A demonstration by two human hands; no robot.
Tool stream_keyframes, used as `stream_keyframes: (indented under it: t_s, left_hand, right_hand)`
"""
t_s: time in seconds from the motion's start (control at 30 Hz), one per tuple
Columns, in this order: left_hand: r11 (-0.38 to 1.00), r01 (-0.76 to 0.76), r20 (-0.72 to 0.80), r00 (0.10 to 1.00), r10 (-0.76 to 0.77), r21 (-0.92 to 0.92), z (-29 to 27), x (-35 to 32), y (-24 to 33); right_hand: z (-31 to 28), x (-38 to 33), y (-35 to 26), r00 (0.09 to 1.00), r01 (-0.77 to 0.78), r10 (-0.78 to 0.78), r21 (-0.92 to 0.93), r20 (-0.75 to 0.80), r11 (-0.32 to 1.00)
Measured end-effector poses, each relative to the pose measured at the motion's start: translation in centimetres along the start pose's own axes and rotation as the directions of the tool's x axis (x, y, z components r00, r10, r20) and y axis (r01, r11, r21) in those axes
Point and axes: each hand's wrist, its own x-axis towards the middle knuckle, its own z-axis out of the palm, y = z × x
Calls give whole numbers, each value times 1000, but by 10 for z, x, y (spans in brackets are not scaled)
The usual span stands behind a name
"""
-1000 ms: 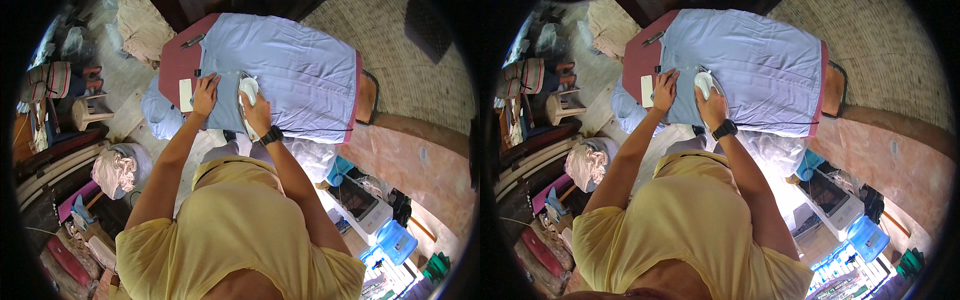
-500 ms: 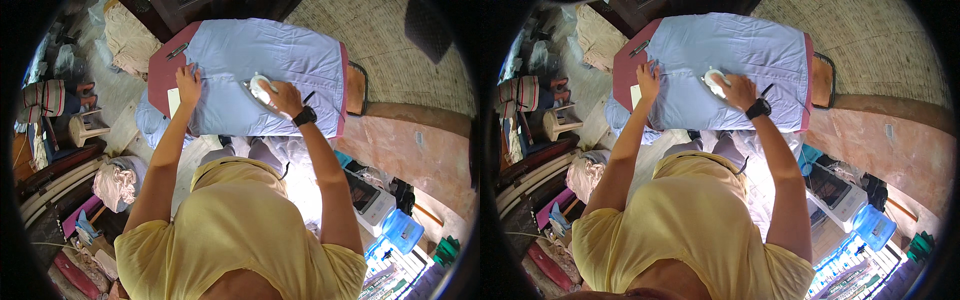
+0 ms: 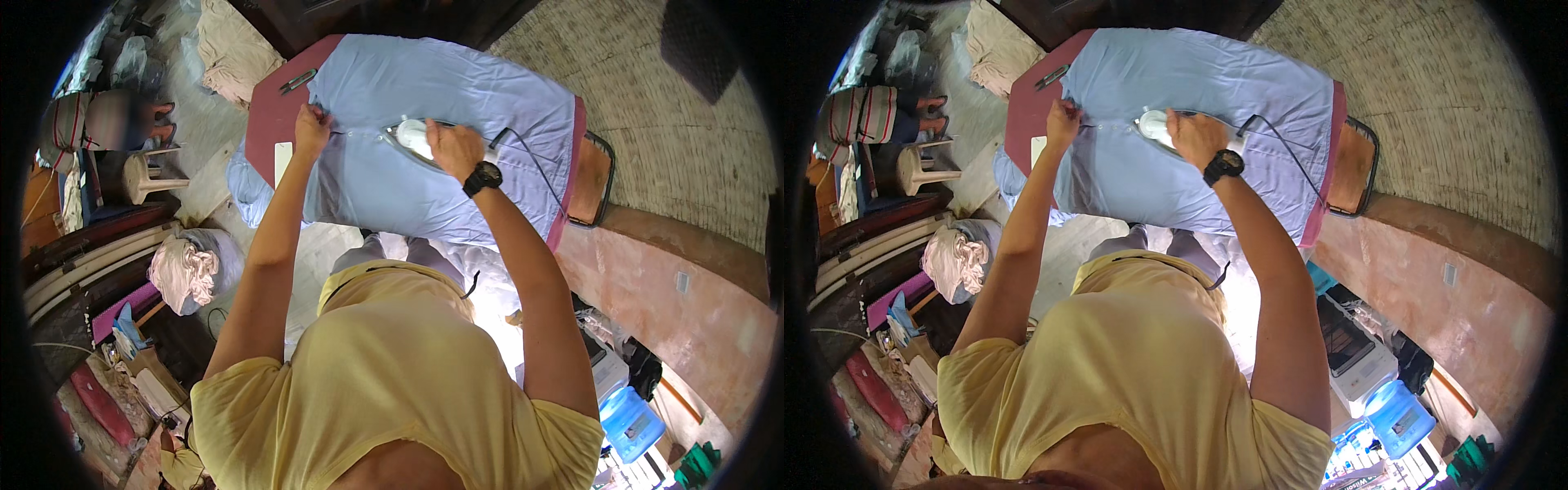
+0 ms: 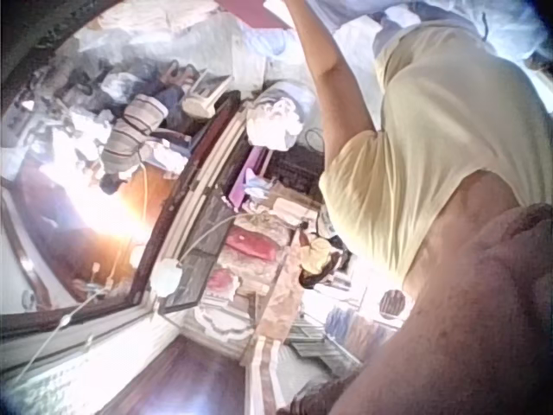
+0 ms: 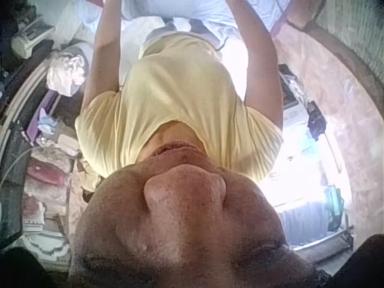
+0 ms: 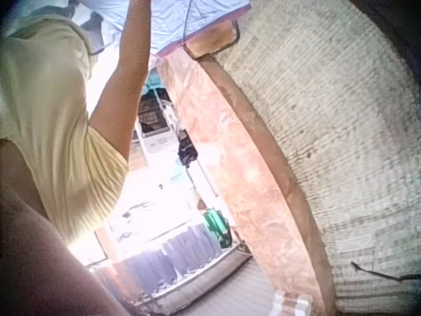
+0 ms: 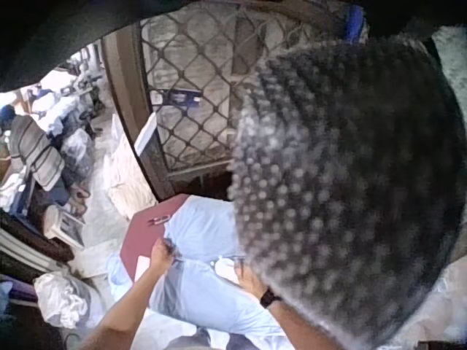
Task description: The person irons a shirt on a padded board, repositioning different sections of the garment to press the front panels, collar, and shoulders using an iron.
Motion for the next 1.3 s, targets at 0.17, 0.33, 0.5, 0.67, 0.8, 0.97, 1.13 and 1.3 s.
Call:
stream_keyframes:
  t_s: [0.17, 0.33, 0.5, 0.67, 0.8, 0.97, 1.13, 1.3]
  left_hand:
    - [922, -69, -172, 975, 144, 380, -17, -25, 77]
    - [935, -354, 56, 933, 355, -37, 22, -82, 98]
    - [805, -511, 305, 851, 427, 300, 49, -114, 121]
    - [803, -500, 333, 855, 398, 324, 50, -113, 123]
    - [790, -499, 333, 858, 391, 357, 50, -115, 120]
    - [793, -492, 342, 860, 379, 359, 46, -114, 119]
    - [809, -483, 328, 865, 380, 335, 47, -113, 125]
    - [812, -483, 323, 865, 385, 327, 48, -113, 124]
  right_hand:
    - [-2, 16, -8, 995, -94, 95, 91, -16, 991]
    - [-13, 4, 19, 996, 83, -85, 76, 17, 994]
    - [-44, -35, 121, 994, 85, -82, -29, 77, 996]
    - [-68, -67, 197, 995, -25, 33, -91, 94, 996]
    - [-48, -60, 174, 999, -6, 11, -99, 42, 995]
    - [-52, -61, 163, 997, -66, 68, -86, 22, 994]
    - [-47, -55, 152, 1000, 9, -9, -41, 6, 999]
    - [-31, -39, 111, 1000, -28, 29, 43, -11, 999]
